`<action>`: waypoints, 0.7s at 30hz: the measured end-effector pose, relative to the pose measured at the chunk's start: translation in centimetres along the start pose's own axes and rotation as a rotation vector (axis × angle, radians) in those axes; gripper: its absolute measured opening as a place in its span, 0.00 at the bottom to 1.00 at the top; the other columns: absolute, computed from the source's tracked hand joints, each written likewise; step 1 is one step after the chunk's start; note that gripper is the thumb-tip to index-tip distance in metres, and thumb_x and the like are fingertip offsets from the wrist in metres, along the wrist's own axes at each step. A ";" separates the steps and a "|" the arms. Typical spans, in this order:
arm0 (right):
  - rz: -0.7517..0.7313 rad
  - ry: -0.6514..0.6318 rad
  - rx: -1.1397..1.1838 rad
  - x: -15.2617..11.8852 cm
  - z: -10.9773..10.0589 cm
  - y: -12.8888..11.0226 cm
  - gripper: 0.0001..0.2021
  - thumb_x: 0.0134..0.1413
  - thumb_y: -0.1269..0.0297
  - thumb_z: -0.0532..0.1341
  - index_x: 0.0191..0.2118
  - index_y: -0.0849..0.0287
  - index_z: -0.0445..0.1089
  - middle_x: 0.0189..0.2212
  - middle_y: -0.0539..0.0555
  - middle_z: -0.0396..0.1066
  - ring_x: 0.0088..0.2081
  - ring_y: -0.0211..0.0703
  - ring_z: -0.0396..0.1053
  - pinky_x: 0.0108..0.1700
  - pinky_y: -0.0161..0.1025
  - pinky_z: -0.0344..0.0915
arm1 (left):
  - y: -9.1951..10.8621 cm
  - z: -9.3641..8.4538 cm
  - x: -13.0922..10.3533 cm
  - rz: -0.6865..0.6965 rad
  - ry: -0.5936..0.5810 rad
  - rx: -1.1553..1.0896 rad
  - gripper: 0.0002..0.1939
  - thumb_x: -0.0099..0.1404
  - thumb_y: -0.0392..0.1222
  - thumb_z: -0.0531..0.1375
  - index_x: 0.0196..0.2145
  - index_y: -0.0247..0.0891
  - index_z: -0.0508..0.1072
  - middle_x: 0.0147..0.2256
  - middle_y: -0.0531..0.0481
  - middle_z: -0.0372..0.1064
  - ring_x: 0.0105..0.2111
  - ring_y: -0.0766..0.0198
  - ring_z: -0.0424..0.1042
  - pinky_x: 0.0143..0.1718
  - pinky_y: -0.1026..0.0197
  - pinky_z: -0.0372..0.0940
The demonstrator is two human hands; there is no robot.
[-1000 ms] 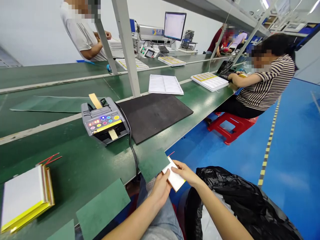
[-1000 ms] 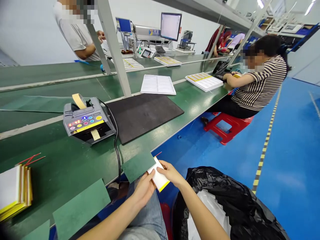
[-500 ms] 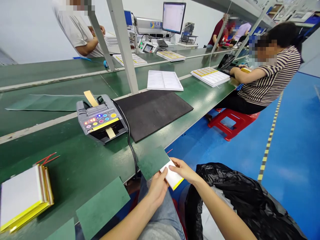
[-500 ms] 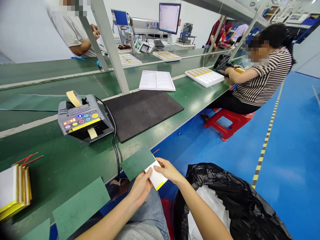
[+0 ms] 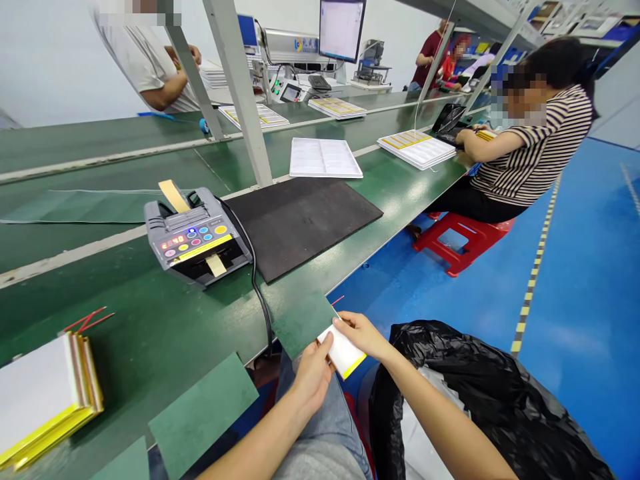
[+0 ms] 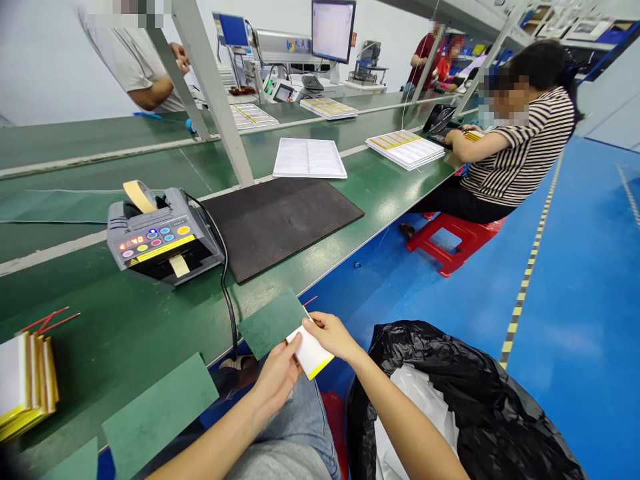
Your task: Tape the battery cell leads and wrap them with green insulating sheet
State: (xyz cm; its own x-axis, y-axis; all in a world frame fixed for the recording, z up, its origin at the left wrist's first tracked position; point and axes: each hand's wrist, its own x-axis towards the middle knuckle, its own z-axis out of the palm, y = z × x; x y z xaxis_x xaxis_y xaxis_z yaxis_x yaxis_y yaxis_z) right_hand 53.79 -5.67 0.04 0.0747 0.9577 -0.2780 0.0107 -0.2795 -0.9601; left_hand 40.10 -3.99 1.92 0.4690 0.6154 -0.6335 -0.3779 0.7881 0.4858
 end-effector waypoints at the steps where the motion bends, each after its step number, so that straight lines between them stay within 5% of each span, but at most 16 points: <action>1: 0.000 0.016 -0.028 0.0 0.0 0.0 0.21 0.53 0.46 0.58 0.37 0.61 0.73 0.26 0.50 0.71 0.24 0.36 0.62 0.24 0.31 0.55 | 0.0 0.0 0.0 -0.001 -0.002 0.003 0.14 0.63 0.33 0.59 0.48 0.34 0.69 0.48 0.40 0.72 0.46 0.57 0.73 0.48 0.58 0.68; 11: 0.032 0.086 -0.096 -0.8 0.0 -2.0 0.21 0.51 0.47 0.58 0.26 0.62 0.73 0.19 0.49 0.66 0.21 0.36 0.60 0.22 0.32 0.52 | 0.0 0.9 -1.8 0.009 -0.018 0.025 0.14 0.62 0.37 0.60 0.47 0.36 0.68 0.47 0.42 0.73 0.44 0.59 0.73 0.46 0.59 0.68; 21: -0.080 0.309 -0.261 -8.7 0.4 -5.5 0.18 0.54 0.49 0.57 0.28 0.60 0.73 0.23 0.51 0.65 0.28 0.42 0.60 0.29 0.36 0.56 | 0.1 2.9 -7.0 0.032 -0.203 0.092 0.21 0.55 0.44 0.66 0.47 0.39 0.72 0.47 0.44 0.73 0.46 0.55 0.72 0.48 0.58 0.65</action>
State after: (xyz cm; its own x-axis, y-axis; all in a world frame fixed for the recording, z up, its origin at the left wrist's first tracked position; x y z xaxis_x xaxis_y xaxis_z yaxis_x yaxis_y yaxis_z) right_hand 52.64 -12.42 7.75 0.3585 0.9226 -0.1423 0.2783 -0.2511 -0.9271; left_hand 39.12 -8.17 8.14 0.6124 0.6221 -0.4877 -0.3246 0.7605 0.5625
